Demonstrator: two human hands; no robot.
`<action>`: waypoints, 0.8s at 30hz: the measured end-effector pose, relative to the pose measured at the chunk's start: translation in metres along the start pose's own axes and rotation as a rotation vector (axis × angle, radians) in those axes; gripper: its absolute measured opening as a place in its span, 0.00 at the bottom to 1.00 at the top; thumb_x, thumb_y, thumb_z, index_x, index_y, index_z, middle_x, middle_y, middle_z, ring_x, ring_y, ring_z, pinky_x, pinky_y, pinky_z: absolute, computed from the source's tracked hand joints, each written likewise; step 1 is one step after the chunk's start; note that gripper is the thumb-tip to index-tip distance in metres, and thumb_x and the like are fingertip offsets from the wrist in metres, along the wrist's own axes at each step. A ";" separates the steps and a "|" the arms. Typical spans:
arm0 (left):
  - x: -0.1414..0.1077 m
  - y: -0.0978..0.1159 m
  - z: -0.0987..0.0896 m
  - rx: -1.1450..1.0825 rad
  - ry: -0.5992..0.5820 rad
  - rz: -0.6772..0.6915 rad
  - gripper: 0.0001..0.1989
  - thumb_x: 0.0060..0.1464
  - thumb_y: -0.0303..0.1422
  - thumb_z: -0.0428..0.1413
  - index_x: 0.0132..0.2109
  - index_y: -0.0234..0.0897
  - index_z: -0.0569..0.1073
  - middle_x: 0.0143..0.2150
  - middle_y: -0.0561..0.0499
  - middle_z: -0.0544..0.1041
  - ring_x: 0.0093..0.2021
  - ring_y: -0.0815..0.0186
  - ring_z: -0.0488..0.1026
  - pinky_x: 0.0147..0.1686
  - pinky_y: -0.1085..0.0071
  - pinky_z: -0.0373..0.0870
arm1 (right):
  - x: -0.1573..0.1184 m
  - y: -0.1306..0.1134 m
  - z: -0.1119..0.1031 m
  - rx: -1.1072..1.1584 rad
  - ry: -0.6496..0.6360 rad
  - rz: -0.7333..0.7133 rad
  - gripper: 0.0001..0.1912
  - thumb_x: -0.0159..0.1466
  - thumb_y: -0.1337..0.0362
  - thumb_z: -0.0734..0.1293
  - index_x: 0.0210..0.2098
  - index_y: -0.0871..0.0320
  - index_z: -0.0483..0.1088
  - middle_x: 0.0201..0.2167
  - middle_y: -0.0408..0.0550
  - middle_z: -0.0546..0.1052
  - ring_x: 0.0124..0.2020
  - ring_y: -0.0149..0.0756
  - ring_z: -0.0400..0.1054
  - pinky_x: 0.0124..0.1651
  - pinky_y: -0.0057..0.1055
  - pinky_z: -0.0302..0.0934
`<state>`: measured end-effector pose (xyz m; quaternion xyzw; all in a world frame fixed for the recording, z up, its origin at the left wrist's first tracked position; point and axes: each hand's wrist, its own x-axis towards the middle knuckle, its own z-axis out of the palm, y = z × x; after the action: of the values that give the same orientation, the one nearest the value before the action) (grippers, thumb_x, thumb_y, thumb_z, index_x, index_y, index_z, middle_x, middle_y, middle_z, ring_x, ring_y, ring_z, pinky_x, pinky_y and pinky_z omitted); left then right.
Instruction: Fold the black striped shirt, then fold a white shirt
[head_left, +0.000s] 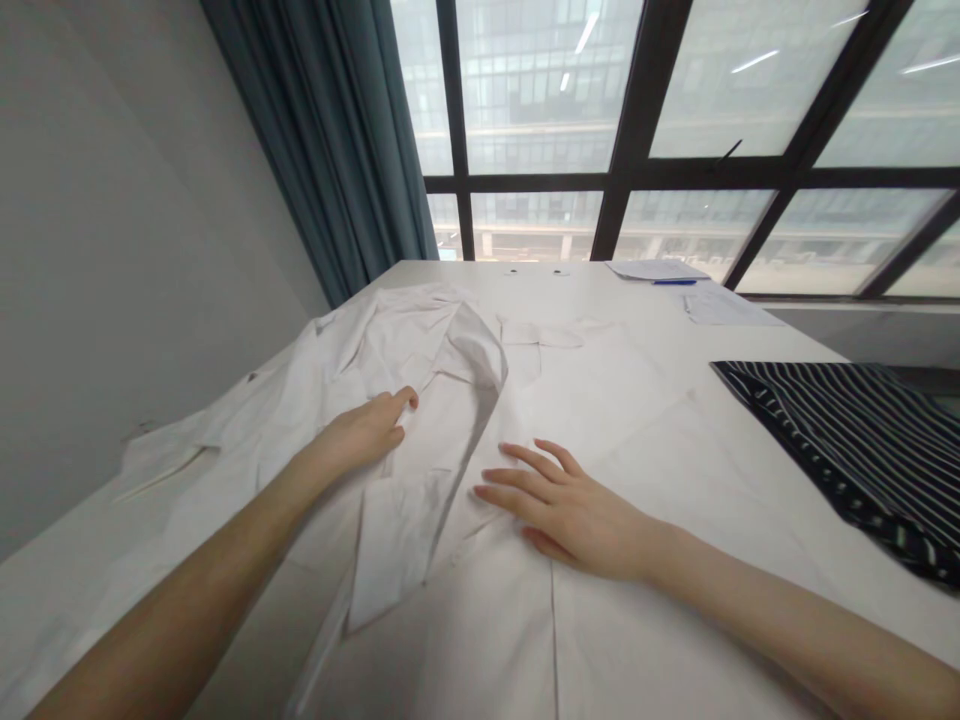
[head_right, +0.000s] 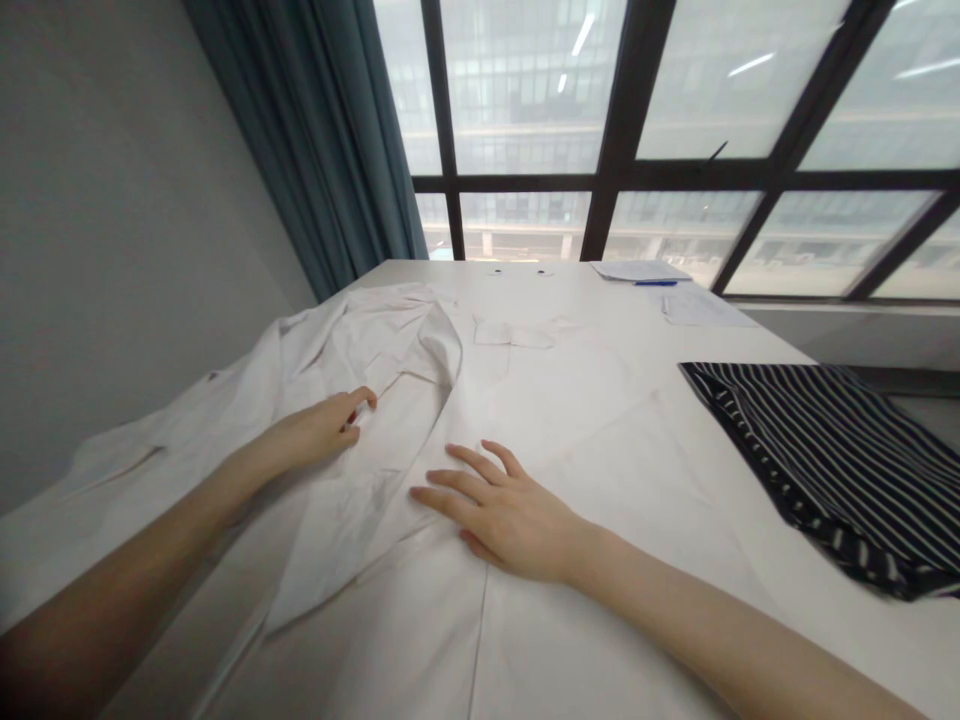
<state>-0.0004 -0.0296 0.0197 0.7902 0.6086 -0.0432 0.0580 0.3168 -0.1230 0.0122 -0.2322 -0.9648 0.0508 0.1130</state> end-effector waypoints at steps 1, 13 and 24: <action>0.000 0.000 0.000 -0.006 -0.014 0.024 0.18 0.56 0.28 0.44 0.54 0.40 0.63 0.46 0.45 0.73 0.45 0.59 0.74 0.45 0.67 0.67 | 0.000 -0.001 0.003 -0.018 0.010 -0.011 0.32 0.68 0.68 0.58 0.70 0.53 0.49 0.70 0.49 0.56 0.72 0.45 0.38 0.69 0.54 0.39; -0.016 0.006 -0.016 0.128 -0.199 0.024 0.15 0.52 0.25 0.46 0.46 0.41 0.67 0.45 0.48 0.74 0.40 0.61 0.74 0.37 0.69 0.65 | 0.006 0.007 0.025 -0.093 0.059 -0.049 0.30 0.70 0.62 0.58 0.70 0.56 0.49 0.49 0.52 0.74 0.58 0.44 0.61 0.67 0.53 0.40; -0.016 0.026 -0.017 0.080 -0.044 0.168 0.15 0.63 0.33 0.44 0.39 0.36 0.75 0.42 0.42 0.72 0.43 0.59 0.72 0.44 0.66 0.65 | 0.007 0.007 0.026 -0.066 0.056 -0.057 0.21 0.70 0.66 0.57 0.61 0.56 0.61 0.69 0.51 0.57 0.58 0.43 0.60 0.64 0.48 0.46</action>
<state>0.0209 -0.0488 0.0393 0.8389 0.5366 -0.0800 0.0431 0.3079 -0.1147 -0.0132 -0.2097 -0.9686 0.0092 0.1335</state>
